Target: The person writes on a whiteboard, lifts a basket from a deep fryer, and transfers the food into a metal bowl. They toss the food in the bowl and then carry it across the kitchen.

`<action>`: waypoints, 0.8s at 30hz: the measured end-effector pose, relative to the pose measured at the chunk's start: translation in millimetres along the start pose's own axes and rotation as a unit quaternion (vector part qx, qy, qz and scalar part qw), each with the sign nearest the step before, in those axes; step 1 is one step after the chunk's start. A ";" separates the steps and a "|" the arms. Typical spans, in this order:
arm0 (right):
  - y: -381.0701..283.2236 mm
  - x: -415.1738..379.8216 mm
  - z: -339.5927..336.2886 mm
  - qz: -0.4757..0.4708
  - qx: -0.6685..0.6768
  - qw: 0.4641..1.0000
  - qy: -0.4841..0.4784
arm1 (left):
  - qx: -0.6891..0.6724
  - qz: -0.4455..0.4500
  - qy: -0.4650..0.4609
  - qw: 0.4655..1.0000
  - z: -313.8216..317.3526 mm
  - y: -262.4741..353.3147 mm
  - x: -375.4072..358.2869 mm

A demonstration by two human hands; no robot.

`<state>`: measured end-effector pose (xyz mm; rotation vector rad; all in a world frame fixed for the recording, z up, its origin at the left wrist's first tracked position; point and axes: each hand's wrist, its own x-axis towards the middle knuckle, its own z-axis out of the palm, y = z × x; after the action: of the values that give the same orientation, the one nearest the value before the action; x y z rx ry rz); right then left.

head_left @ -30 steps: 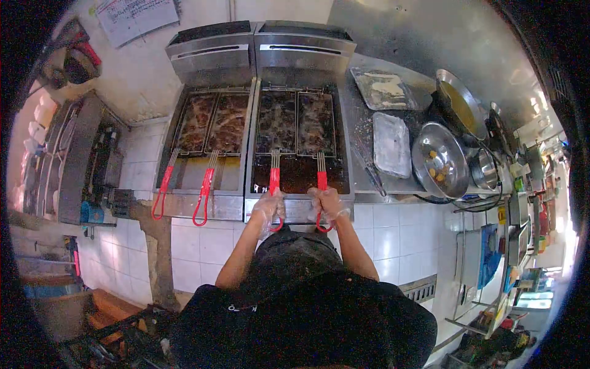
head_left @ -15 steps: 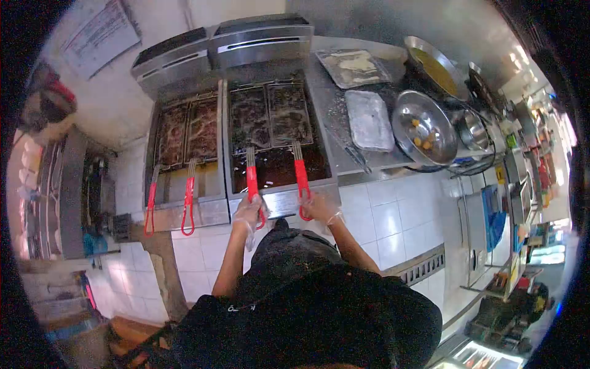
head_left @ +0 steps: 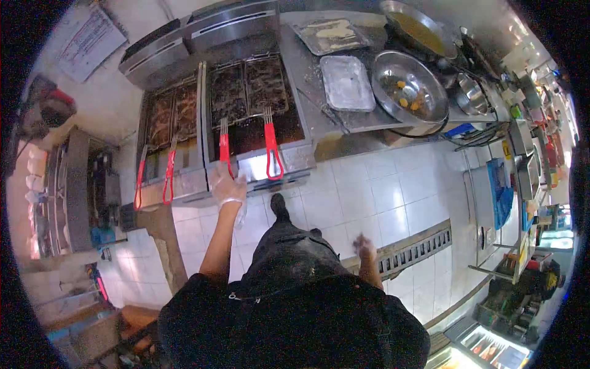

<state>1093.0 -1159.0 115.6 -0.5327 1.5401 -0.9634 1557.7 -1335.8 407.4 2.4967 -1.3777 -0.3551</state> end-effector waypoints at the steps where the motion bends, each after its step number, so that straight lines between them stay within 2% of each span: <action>1: 77.1 18.8 -56.9 0.127 0.180 0.972 -0.083 | 0.029 0.040 0.043 0.998 13.5 -7.1 -5.9; 2: 72.6 -24.7 -82.3 0.022 0.177 0.937 -0.300 | 0.058 0.075 0.088 0.992 20.3 -12.3 -12.7; 3: 92.2 -49.7 -103.4 0.028 0.167 0.933 -0.316 | 0.015 0.043 0.047 0.998 9.9 -4.0 -26.6; 4: 91.7 -52.4 -88.8 0.042 0.148 0.929 -0.338 | 0.016 0.027 0.053 0.998 12.4 -8.5 -33.1; 6: 84.0 -56.4 -91.3 0.066 0.119 0.922 -0.364 | 0.076 0.092 0.122 0.985 21.3 -9.9 -42.8; 8: 81.8 -79.9 -93.8 0.078 0.108 0.923 -0.362 | 0.044 0.101 0.131 0.985 22.9 -8.9 -50.8; 10: 83.1 -101.9 -88.4 0.062 0.121 0.934 -0.330 | 0.019 0.162 0.209 0.964 28.3 -3.6 -46.4; 12: 88.8 -122.7 -72.5 0.022 0.162 0.950 -0.267 | 0.096 0.199 0.328 0.918 28.0 28.6 -52.3; 13: 90.7 -125.2 -63.5 -0.045 -0.038 0.987 -0.148 | 0.112 0.338 0.356 0.864 36.7 26.7 -51.5; 14: 82.8 -120.8 -56.9 -0.076 -0.237 0.969 -0.011 | 0.119 0.468 0.385 0.787 46.6 31.7 -46.9; 16: 94.1 -92.2 -42.3 0.064 -0.303 0.941 0.134 | 0.036 0.349 0.296 0.888 6.3 111.8 -106.1; 17: 85.9 -94.6 -36.3 0.069 -0.264 0.947 0.172 | 0.003 0.395 0.256 0.882 10.2 132.6 -118.5; 19: 38.5 -112.4 -25.6 -0.090 -0.192 0.954 0.213 | -0.084 0.452 0.150 0.875 38.0 153.0 -125.7; 20: 29.5 -106.3 -23.6 -0.095 -0.174 0.951 0.237 | -0.137 0.463 0.081 0.872 67.4 157.0 -121.9; 22: 18.4 -101.5 -29.0 0.072 -0.283 0.929 0.225 | -0.135 0.490 0.053 0.860 77.9 182.2 -143.5; 23: 22.0 -114.8 -25.6 0.070 -0.278 0.930 0.231 | -0.107 0.426 -0.119 0.890 81.1 194.5 -152.1; 24: 31.5 -138.0 -17.1 -0.127 -0.011 0.951 0.281 | -0.072 0.344 -0.286 0.892 81.5 199.9 -157.3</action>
<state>1111.5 -1028.6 170.1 -0.5047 2.0218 -1.3804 1291.5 -1313.7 413.7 1.6669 -2.2301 -1.0247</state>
